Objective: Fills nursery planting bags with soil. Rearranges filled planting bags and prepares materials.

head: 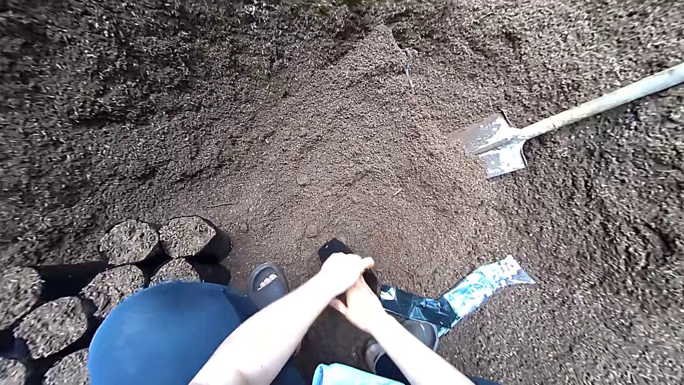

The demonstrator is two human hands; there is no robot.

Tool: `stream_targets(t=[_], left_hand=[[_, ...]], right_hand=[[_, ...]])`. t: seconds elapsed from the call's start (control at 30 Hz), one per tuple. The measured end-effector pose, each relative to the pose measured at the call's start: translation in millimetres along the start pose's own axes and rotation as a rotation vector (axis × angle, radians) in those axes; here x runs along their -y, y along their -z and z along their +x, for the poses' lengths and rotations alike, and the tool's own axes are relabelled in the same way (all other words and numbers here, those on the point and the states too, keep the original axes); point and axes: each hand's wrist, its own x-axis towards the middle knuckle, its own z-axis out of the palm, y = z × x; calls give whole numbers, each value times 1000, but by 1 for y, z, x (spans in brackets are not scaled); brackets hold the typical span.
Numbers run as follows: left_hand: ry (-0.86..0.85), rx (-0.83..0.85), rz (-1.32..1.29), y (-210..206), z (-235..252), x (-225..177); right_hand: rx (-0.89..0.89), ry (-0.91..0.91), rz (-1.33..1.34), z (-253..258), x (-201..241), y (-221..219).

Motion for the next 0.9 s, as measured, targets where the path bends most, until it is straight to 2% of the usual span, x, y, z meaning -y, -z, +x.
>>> stream_targets(t=[0.1, 0.2, 0.3, 0.4, 0.53, 0.6, 0.63, 0.73, 0.77, 0.8, 0.83, 0.9], left_hand=[[-62, 56, 6, -17, -4, -5], [-80, 83, 9, -20, 2, -5], [-15, 9, -70, -8, 9, -1], [45, -120, -141, 27, 19, 11], [187, -295, -190, 67, 27, 43], [255, -325, -167, 69, 30, 52], [292, -335, -147, 69, 30, 51], [289, -364, -102, 66, 32, 39], [260, -333, -89, 65, 33, 35], [244, -259, -66, 66, 34, 31], [234, -146, -6, 68, 37, 28], [240, 138, 160, 76, 47, 22]], right_hand=[[59, -13, -103, 0, 1, -20], [154, -50, -165, 12, 1, -21], [148, -31, -178, 29, -1, -8], [193, 61, -196, 41, -5, 44], [-8, 304, -118, 30, -20, 121], [-200, 215, 143, 24, -56, 129], [-268, 62, 342, 22, -78, 123], [-230, -637, 1156, 18, -154, 57], [-163, -781, 1492, 13, -171, 29], [-113, -863, 1757, 11, -183, 5], [-137, -905, 1955, 13, -190, -11], [-313, -929, 2174, 29, -199, -18]])
